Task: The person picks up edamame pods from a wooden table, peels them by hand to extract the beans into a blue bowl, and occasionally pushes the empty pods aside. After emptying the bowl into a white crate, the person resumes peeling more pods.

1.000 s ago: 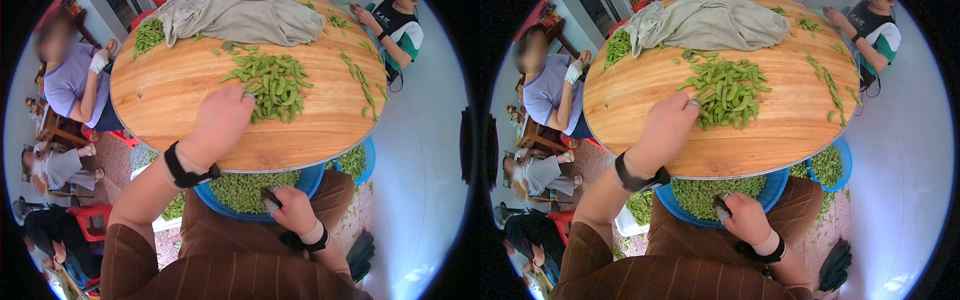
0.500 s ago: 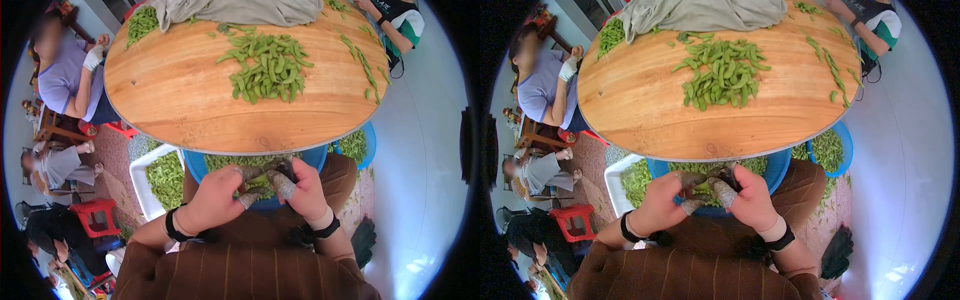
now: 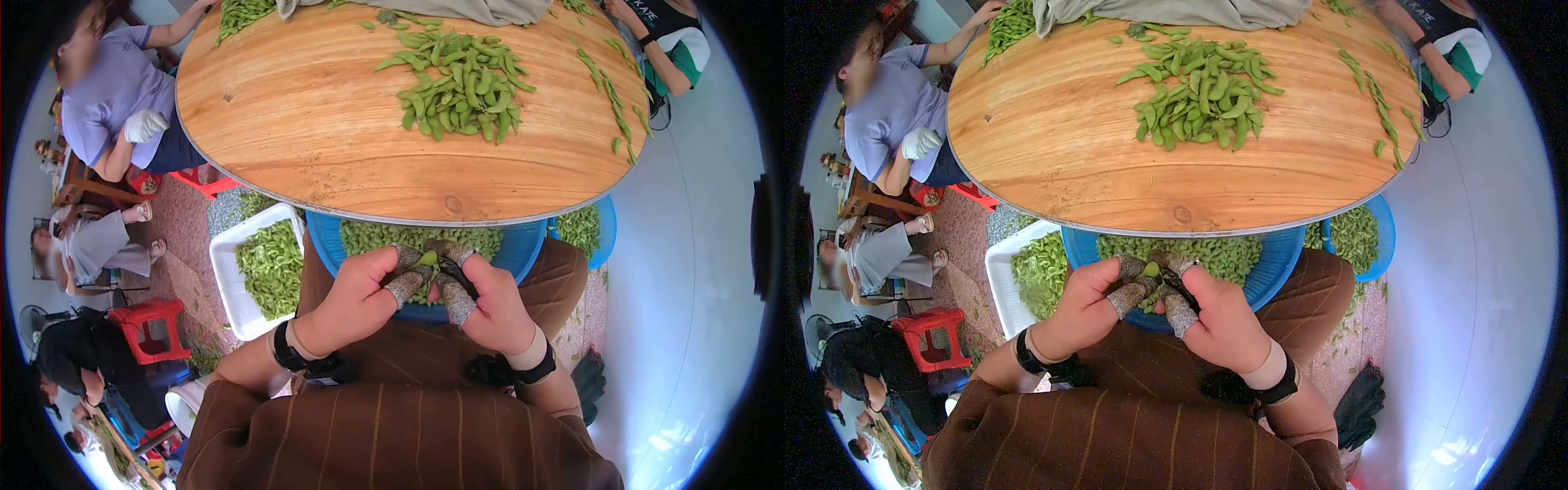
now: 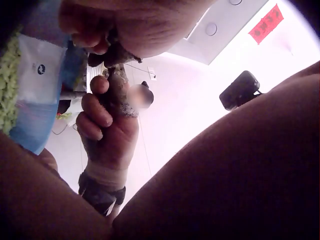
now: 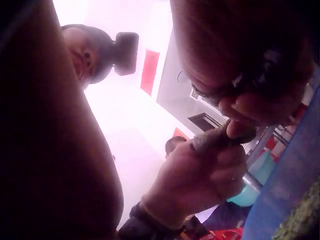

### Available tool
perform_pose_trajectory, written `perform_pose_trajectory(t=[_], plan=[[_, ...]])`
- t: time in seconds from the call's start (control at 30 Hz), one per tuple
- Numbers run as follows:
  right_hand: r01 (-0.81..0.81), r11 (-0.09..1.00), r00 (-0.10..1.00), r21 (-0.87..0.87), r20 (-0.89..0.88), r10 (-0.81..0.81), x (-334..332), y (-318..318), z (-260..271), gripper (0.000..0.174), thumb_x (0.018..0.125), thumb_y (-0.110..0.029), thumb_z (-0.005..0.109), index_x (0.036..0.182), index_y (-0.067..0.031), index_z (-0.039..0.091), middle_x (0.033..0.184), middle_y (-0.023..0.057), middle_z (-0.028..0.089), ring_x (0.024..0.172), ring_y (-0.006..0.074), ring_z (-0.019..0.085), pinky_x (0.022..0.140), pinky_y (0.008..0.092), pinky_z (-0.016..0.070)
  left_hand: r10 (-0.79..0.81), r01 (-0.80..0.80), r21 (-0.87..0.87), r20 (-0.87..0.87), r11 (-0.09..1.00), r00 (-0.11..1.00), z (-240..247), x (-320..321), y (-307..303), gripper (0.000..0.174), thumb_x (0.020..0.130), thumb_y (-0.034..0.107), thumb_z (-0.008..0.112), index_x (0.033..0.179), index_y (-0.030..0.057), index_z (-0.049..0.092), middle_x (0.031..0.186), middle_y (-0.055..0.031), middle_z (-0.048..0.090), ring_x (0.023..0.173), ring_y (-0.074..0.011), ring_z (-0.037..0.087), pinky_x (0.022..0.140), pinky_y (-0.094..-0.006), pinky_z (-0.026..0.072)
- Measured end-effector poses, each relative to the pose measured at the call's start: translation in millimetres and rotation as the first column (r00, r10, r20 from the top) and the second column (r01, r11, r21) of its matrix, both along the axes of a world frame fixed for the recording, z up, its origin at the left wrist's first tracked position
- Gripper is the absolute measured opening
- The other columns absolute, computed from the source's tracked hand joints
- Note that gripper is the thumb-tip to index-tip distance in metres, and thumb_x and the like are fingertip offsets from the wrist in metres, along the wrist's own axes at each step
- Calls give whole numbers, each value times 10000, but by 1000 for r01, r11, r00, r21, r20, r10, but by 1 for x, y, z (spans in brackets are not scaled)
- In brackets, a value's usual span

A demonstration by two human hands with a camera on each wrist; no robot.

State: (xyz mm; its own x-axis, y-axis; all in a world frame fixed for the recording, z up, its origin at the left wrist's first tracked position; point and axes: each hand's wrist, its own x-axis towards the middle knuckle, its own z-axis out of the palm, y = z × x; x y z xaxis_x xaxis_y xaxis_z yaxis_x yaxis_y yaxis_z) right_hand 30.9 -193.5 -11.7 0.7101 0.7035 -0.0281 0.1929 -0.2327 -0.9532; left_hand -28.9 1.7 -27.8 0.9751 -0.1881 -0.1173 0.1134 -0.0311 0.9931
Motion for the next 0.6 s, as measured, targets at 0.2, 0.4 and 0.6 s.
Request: perform_pose_trajectory(t=[0.2,0.4,0.6], plan=[[-2,1000,994,12,-111,4,1,-1,4,377,813,-7,561,1188,-16,523,830,99,650,798,213,649,731,316,503,124,-131,92,79,987,989,-6,-2,-5,99,856,21,548,925,8,618,811,-61,642,732,-135,580,669,-279,467],[38,979,715,202,-689,115,9,-8,-6,263,899,-57,509,1159,-39,546,752,17,596,536,80,489,493,236,424,-17,12,-71,-72,997,997,-3,1,10,91,890,69,540,944,24,599,726,-33,574,659,-175,547,594,-311,445],[112,953,643,280,-752,145,9,-6,-2,209,916,-69,481,1112,-41,550,767,4,586,499,42,444,436,192,374,-116,-47,-372,-403,927,908,6,10,6,82,867,109,590,904,40,568,713,-30,537,600,-177,519,532,-315,423]])
